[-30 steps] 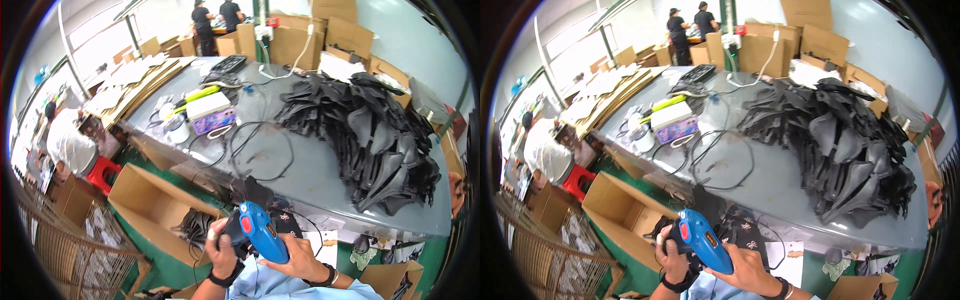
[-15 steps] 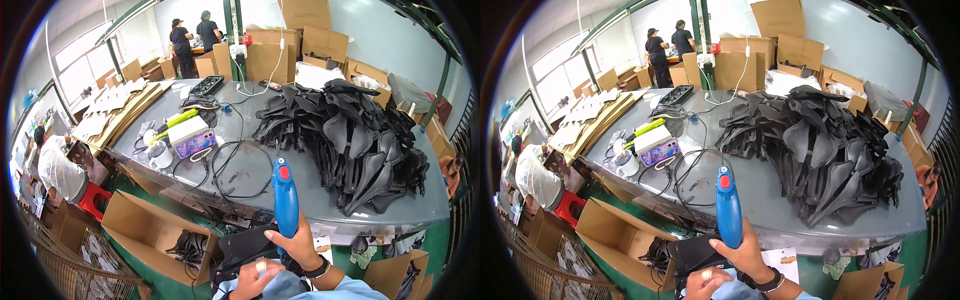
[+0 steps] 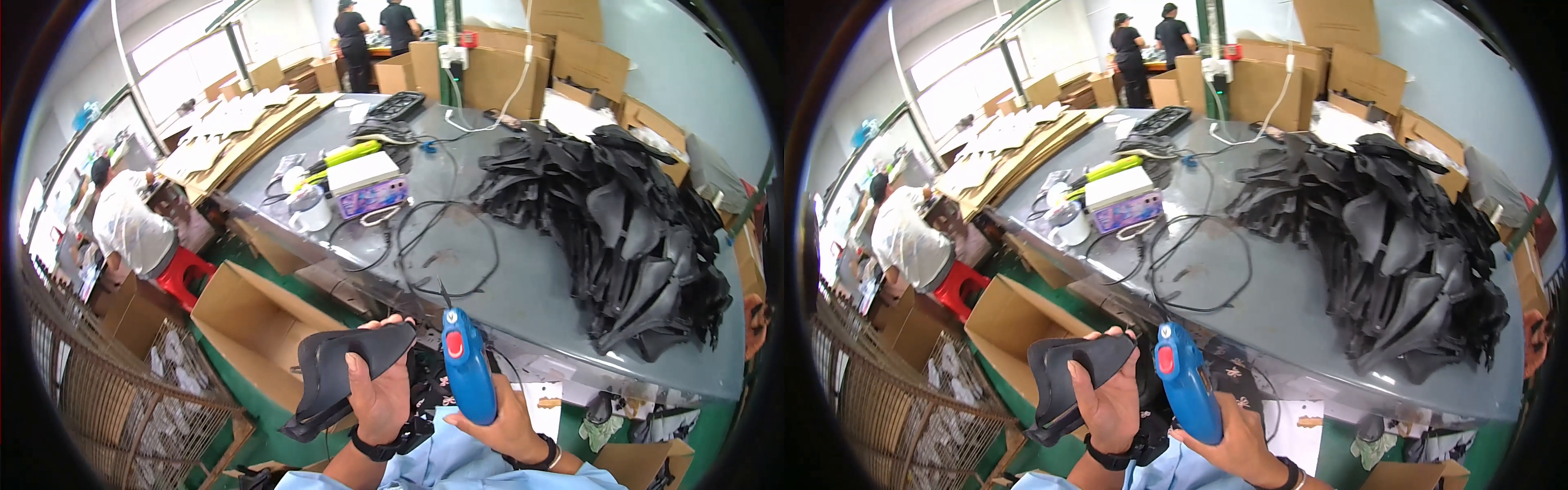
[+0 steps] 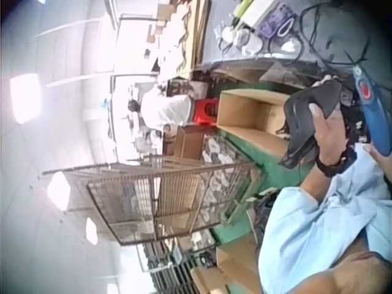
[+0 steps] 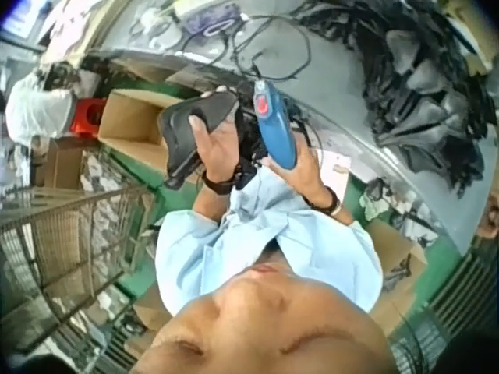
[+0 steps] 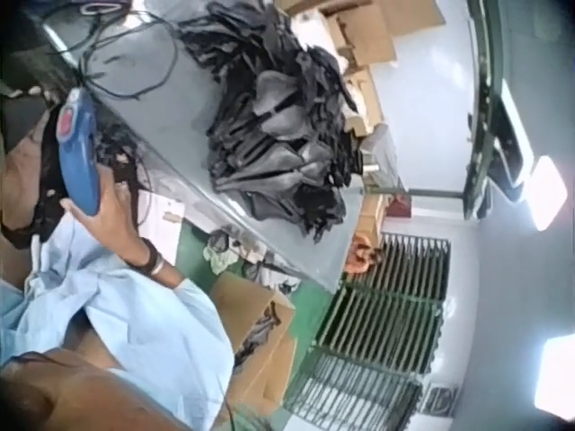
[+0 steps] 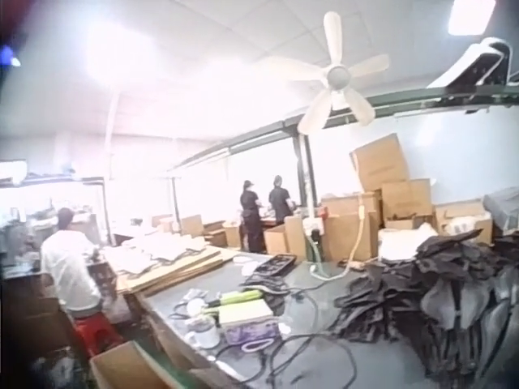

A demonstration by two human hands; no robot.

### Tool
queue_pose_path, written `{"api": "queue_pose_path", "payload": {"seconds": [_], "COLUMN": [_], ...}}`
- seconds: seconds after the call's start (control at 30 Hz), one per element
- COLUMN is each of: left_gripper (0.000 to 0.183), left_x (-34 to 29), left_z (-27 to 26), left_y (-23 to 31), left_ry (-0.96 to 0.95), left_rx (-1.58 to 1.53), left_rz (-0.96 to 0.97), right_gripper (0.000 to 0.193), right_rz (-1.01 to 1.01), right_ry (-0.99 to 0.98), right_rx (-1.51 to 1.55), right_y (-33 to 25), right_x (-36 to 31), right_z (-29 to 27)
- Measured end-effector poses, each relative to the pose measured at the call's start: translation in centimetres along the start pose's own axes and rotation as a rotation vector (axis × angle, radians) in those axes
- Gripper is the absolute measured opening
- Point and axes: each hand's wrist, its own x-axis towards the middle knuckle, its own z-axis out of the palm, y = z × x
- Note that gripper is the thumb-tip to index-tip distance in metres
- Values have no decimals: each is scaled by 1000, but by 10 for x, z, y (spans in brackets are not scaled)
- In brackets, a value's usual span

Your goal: Applying adhesive to black plastic assembly components using a hot glue gun in a factory setting.

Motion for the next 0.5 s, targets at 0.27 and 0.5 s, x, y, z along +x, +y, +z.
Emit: {"api": "queue_pose_path", "payload": {"seconds": [0.27, 0.5], "left_gripper": [46, 45], "left_x": [4, -1], "left_z": [-3, -12], "left_y": [5, 5], "left_ry": [-30, -61], "left_rx": [-15, 46], "left_rz": [182, 165], "right_gripper": [69, 66], "right_rz": [5, -48], "right_ry": [-162, -194], "right_rx": [-174, -158], "right_y": [-4, -8], "right_x": [-15, -14], "right_z": [15, 15]}}
